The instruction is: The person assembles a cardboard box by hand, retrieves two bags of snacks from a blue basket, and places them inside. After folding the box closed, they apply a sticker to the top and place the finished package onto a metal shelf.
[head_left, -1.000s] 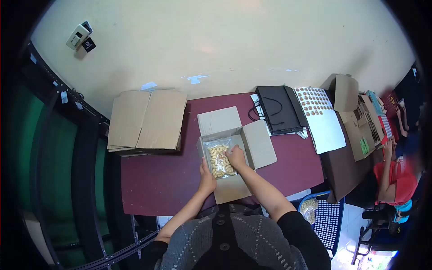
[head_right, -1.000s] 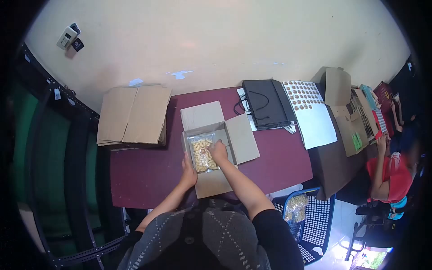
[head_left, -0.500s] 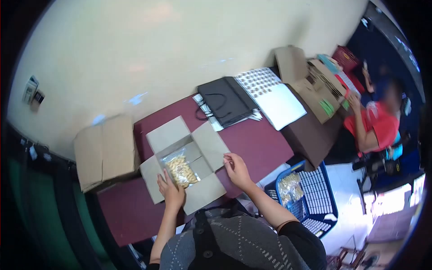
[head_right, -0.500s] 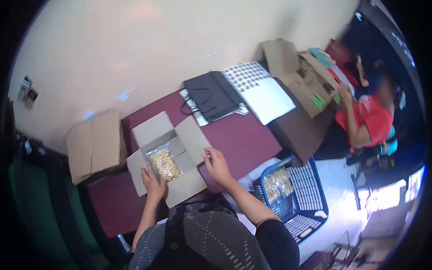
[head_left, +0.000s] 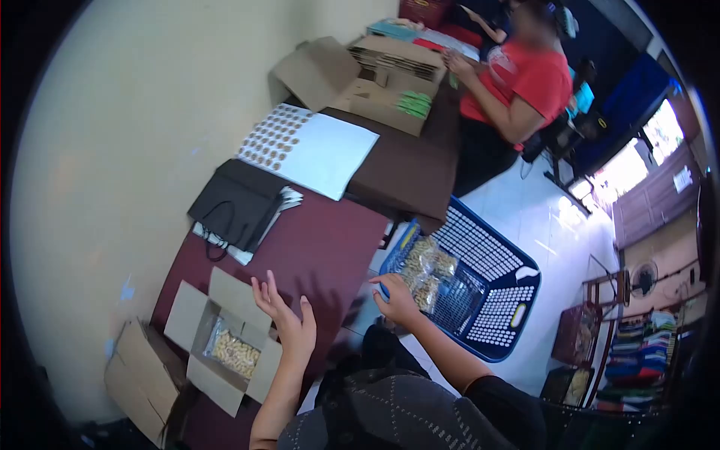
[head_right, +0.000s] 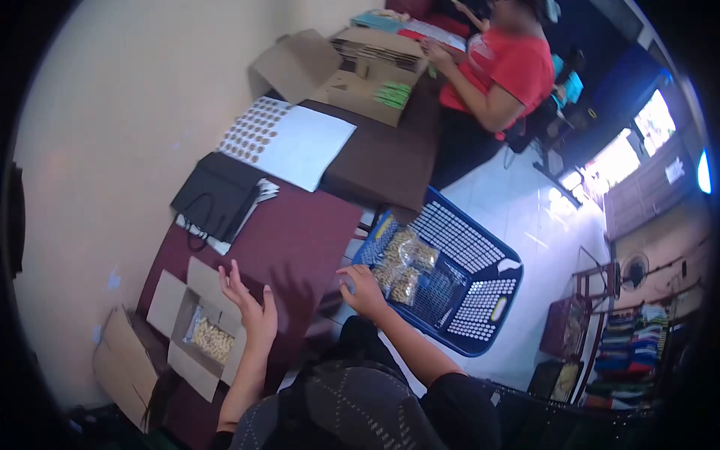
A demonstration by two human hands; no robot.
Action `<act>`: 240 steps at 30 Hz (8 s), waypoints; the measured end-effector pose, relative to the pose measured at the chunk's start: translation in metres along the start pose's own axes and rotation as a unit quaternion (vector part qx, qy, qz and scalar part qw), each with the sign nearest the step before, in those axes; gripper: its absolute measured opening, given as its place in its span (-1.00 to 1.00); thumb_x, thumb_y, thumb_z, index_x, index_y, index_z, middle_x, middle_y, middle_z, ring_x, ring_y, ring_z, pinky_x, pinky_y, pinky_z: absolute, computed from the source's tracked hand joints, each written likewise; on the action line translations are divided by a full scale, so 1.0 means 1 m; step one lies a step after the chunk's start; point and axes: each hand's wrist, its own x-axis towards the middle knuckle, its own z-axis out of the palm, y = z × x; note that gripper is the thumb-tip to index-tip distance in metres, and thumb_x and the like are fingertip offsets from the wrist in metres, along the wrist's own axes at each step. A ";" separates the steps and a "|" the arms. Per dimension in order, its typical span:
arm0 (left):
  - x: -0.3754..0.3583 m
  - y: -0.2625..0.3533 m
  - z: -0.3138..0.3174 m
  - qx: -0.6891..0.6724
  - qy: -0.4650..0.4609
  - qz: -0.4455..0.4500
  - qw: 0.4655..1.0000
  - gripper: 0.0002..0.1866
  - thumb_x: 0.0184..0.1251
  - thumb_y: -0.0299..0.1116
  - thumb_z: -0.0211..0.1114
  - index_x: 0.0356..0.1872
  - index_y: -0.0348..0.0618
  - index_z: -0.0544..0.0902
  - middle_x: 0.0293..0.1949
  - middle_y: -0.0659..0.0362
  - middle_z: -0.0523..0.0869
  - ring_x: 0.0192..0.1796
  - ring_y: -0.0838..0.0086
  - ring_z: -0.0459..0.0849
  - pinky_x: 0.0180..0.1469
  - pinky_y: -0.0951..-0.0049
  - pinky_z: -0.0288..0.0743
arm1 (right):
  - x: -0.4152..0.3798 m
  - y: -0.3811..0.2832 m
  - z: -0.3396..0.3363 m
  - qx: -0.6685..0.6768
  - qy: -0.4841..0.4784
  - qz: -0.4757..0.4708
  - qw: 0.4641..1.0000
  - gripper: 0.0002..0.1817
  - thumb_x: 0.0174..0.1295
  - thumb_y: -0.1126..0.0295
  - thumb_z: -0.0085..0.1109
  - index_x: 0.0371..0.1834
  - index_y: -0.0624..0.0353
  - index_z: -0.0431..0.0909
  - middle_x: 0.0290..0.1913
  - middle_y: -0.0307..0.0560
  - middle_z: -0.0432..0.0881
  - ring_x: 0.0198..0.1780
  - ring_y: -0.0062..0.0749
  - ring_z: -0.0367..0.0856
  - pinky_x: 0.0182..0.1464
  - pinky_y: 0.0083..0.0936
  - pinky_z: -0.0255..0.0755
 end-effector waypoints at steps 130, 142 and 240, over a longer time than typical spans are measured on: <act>-0.084 -0.108 -0.141 -0.400 0.181 -0.207 0.874 -0.63 0.44 -0.35 0.10 0.15 -0.33 0.35 0.01 0.07 0.57 0.01 0.51 0.56 0.03 0.52 0.45 | 0.024 -0.238 0.167 0.438 -0.339 0.095 0.827 -0.59 0.41 0.28 -0.01 0.20 0.33 0.31 0.00 -0.09 0.57 0.01 -0.53 0.53 0.06 -0.55 0.43; -0.082 -0.090 -0.139 -0.393 0.163 -0.171 0.889 -0.65 0.45 -0.35 0.07 0.13 -0.34 0.36 0.02 0.06 0.55 0.06 0.49 0.53 0.09 0.49 0.43 | 0.029 -0.232 0.155 0.418 -0.330 0.079 0.842 -0.58 0.35 0.30 0.10 0.16 0.32 0.35 -0.01 -0.09 0.58 -0.06 -0.56 0.57 -0.03 -0.59 0.49; -0.102 -0.049 -0.158 -0.125 0.163 -0.056 0.977 -0.74 0.36 -0.26 0.16 -0.18 -0.25 0.67 -0.16 -0.01 0.68 -0.02 0.16 0.62 0.36 0.02 0.10 | 0.039 -0.262 0.110 0.431 -0.239 0.029 0.870 -0.65 -0.02 0.48 0.41 -0.14 0.27 0.54 -0.02 -0.03 0.55 0.02 -0.42 0.50 0.11 -0.43 0.36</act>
